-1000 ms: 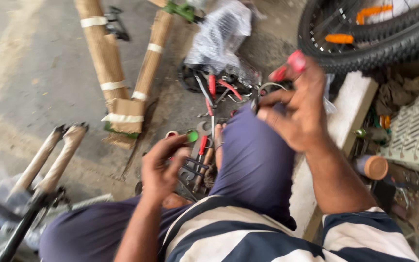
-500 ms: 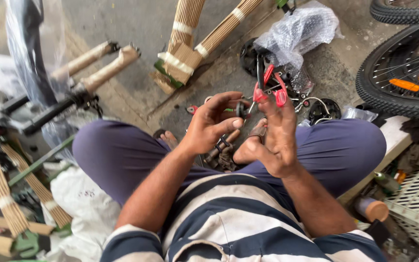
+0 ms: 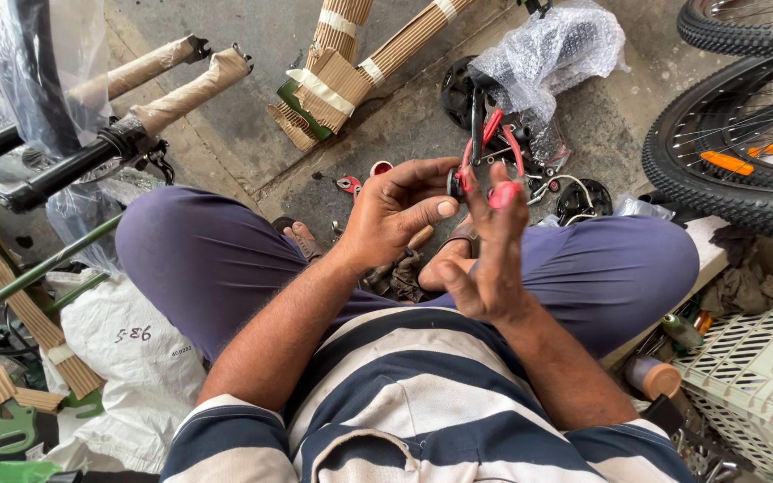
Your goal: The person sits on the floor of a bicycle shop assembling a new bicycle whose frame is partly wrapped in corrugated cardboard. They tighten a bolt on the frame with a spanner, open a small grease container, and apply red grease by hand to the seat tube, head tube and other frame openings, then work grease onto pedal and crank parts.
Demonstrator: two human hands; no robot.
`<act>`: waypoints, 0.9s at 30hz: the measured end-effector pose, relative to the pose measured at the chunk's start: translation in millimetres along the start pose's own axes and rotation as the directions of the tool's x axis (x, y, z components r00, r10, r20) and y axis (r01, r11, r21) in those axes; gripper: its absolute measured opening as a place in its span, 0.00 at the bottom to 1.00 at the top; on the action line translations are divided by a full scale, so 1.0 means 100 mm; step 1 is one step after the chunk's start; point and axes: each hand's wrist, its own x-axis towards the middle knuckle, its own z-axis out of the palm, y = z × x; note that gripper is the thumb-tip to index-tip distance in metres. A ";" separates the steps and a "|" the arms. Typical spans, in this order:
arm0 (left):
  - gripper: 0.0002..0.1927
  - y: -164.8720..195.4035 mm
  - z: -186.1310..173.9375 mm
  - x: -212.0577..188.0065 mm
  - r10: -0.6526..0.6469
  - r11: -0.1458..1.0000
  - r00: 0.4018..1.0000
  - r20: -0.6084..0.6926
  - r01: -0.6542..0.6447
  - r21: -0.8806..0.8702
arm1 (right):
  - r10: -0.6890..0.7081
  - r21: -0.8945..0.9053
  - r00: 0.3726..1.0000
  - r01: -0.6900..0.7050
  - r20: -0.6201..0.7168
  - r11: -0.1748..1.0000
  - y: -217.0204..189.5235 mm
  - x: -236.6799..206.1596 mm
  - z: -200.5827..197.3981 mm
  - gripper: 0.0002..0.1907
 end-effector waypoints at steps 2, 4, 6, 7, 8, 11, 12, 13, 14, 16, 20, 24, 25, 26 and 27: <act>0.27 0.00 0.00 0.00 0.012 1.000 0.999 0.029 -0.011 -0.028 | 0.012 -0.082 1.000 -0.012 -0.002 0.997 0.01 0.03 -0.05 0.47; 0.27 -0.01 0.02 -0.01 -0.003 0.998 0.999 0.053 0.006 -0.055 | -0.032 -0.038 0.999 0.031 -0.013 0.999 0.03 0.07 -0.07 0.49; 0.27 -0.01 0.03 -0.02 -0.029 0.997 0.997 0.074 0.035 -0.069 | -0.116 -0.155 0.993 0.113 -0.008 0.981 0.04 0.10 -0.05 0.53; 0.26 -0.02 0.04 -0.02 -0.030 0.997 0.998 0.058 0.034 -0.062 | -0.157 -0.210 0.988 0.154 0.001 0.965 0.05 0.12 -0.03 0.54; 0.26 -0.03 0.05 -0.02 -0.030 0.998 0.999 0.040 0.032 -0.055 | -0.168 -0.291 0.986 0.166 0.017 0.942 0.05 0.12 -0.02 0.56; 0.26 -0.05 0.03 -0.02 -0.003 0.999 1.000 0.020 0.004 -0.052 | -0.209 -0.495 0.975 0.215 0.070 0.842 0.02 0.08 -0.03 0.58; 0.26 -0.06 0.03 -0.02 0.008 0.999 1.000 0.022 -0.007 -0.054 | -0.225 -0.548 0.971 0.233 0.082 0.803 0.01 0.07 -0.04 0.58; 0.25 -0.06 0.02 -0.02 0.009 0.999 1.000 0.019 -0.008 -0.051 | -0.241 -0.600 0.966 0.249 0.094 0.760 0.01 0.07 -0.06 0.57; 0.25 -0.06 0.02 -0.02 0.010 0.999 1.000 0.017 -0.009 -0.048 | -0.260 -0.619 0.959 0.270 0.108 0.738 0.01 0.06 -0.08 0.58; 0.24 -0.06 0.02 -0.03 -0.003 1.000 1.000 0.001 0.003 -0.004 | -0.296 -0.654 0.946 0.310 0.136 0.690 0.00 0.04 -0.16 0.59; 0.24 -0.05 0.01 -0.03 -0.020 0.998 1.000 -0.002 0.020 0.058 | -0.133 -0.236 0.991 0.130 0.003 0.963 0.01 0.01 -0.27 0.56; 0.24 -0.10 0.05 -0.03 -0.012 0.998 0.999 0.038 0.014 -0.057 | 0.112 0.717 0.993 -0.050 -0.039 0.695 -0.02 -0.04 0.01 0.56; 0.24 -0.12 0.05 -0.03 0.000 0.996 0.999 0.051 0.005 -0.089 | 0.096 0.765 0.994 -0.020 -0.054 0.644 -0.03 -0.05 0.08 0.57; 0.25 -0.13 0.05 -0.03 0.010 0.993 0.998 0.066 -0.002 -0.121 | 0.080 0.809 0.994 0.009 -0.069 0.588 -0.04 -0.06 0.15 0.59; 0.25 -0.14 0.04 -0.03 0.019 0.988 0.997 0.081 -0.007 -0.153 | 0.076 0.793 0.995 0.010 -0.071 0.609 -0.04 -0.08 0.21 0.59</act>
